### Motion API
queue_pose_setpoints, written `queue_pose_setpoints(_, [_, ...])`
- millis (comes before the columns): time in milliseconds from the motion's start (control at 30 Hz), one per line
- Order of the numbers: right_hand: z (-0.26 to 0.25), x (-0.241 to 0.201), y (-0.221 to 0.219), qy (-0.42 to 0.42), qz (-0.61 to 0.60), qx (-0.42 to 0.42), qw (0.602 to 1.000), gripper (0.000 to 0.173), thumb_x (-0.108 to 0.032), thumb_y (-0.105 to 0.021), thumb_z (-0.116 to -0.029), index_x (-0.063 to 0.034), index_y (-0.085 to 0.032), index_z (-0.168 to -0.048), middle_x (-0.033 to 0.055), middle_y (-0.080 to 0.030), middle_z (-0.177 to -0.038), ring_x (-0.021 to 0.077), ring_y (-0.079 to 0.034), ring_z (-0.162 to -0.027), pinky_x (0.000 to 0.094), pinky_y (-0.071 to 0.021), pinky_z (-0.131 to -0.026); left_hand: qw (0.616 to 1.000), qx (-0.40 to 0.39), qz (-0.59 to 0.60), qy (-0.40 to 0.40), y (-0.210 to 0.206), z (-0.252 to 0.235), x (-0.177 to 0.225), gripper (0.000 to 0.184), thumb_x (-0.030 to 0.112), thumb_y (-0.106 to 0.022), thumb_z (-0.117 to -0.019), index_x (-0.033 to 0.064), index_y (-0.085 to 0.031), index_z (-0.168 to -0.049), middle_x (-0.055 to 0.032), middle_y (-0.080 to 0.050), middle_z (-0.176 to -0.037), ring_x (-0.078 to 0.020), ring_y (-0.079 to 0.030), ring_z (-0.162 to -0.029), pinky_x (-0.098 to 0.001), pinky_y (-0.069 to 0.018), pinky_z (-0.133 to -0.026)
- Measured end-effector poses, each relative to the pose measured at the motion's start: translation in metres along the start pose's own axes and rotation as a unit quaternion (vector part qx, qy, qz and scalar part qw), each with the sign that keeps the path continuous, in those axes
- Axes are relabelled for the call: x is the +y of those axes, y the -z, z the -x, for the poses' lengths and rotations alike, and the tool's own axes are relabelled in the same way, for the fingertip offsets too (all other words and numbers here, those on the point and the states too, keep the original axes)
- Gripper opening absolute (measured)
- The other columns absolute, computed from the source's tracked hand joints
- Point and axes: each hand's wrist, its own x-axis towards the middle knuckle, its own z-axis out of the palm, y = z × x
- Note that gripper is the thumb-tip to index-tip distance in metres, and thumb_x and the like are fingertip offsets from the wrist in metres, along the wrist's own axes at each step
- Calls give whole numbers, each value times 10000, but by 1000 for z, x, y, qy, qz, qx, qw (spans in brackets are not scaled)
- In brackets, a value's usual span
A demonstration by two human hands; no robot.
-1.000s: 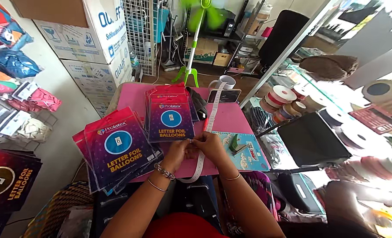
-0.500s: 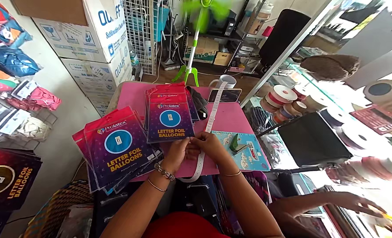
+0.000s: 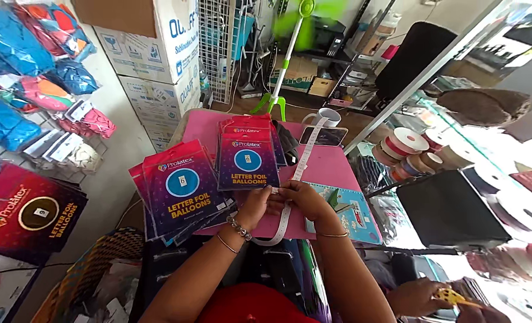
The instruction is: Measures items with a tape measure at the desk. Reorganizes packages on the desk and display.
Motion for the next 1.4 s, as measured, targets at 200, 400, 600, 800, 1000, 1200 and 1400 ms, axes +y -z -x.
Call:
queue_pose_setpoints(200, [-11, -20, -18, -14, -1, 69, 998, 386, -266, -607, -1042, 11, -566, -1308, 101, -659, -981, 126, -611, -725, 304, -531, -652, 970, -103, -209, 69, 2, 31, 8, 457, 298, -316, -1126, -19, -614, -1264, -99, -721, -1032, -117, -659, -736, -304, -550, -686])
queue_pose_setpoints(400, [-22, -26, -34, -19, 3, 92, 996, 369, -98, -599, -1026, 27, -521, -1364, 199, -648, -1173, 227, -686, -937, 387, -592, -782, 899, -137, -397, -119, 41, 120, 33, 355, 233, -479, -1088, -10, -652, -1279, -156, -728, -1089, -195, -717, -865, -380, -588, -832])
queue_pose_setpoints(600, [7, -32, -42, 25, -148, 157, 976, 318, 20, -475, -1046, 25, -450, -1364, 129, -615, -1065, 132, -682, -758, 272, -595, -641, 875, 180, -409, -185, 144, 192, 55, 367, 255, -517, -1061, 9, -643, -1303, -146, -689, -1257, -205, -674, -1138, -392, -531, -1013])
queue_pose_setpoints(800, [24, -41, -92, -13, -280, 41, 959, 183, 39, -427, -1050, -56, -482, -1196, 3, -647, -812, 32, -635, -617, 166, -559, -583, 890, 318, -308, -111, 208, 191, 32, 643, 321, -564, -1045, -4, -344, -1554, -238, -382, -1586, -347, -416, -1451, -488, -364, -1183])
queue_pose_setpoints(1000, [17, -47, -154, -1, -58, -27, 998, 344, -11, -537, -1031, 9, -460, -1366, 127, -694, -1000, 164, -706, -743, 306, -600, -639, 930, 322, -125, -128, 205, 155, 30, 564, 327, -400, -1113, -31, -351, -1546, -240, -391, -1581, -289, -398, -1468, -447, -314, -1215])
queue_pose_setpoints(1200, [-8, -41, -153, 100, 291, 57, 950, 516, -333, -628, -1009, 52, -591, -1350, 297, -548, -1394, 450, -523, -1300, 580, -430, -1082, 931, 330, -86, -126, 207, 128, 40, 499, 341, -424, -1107, -10, -454, -1461, -197, -590, -1382, -203, -605, -1253, -381, -493, -1072])
queue_pose_setpoints(1400, [-14, -45, -166, 102, 321, 32, 941, 471, -354, -613, -1019, 32, -651, -1287, 270, -573, -1363, 423, -506, -1323, 544, -407, -1119, 913, 348, -176, -122, 212, 102, 33, 574, 260, -533, -1069, -15, -340, -1535, -253, -500, -1470, -298, -534, -1347, -449, -446, -1126])
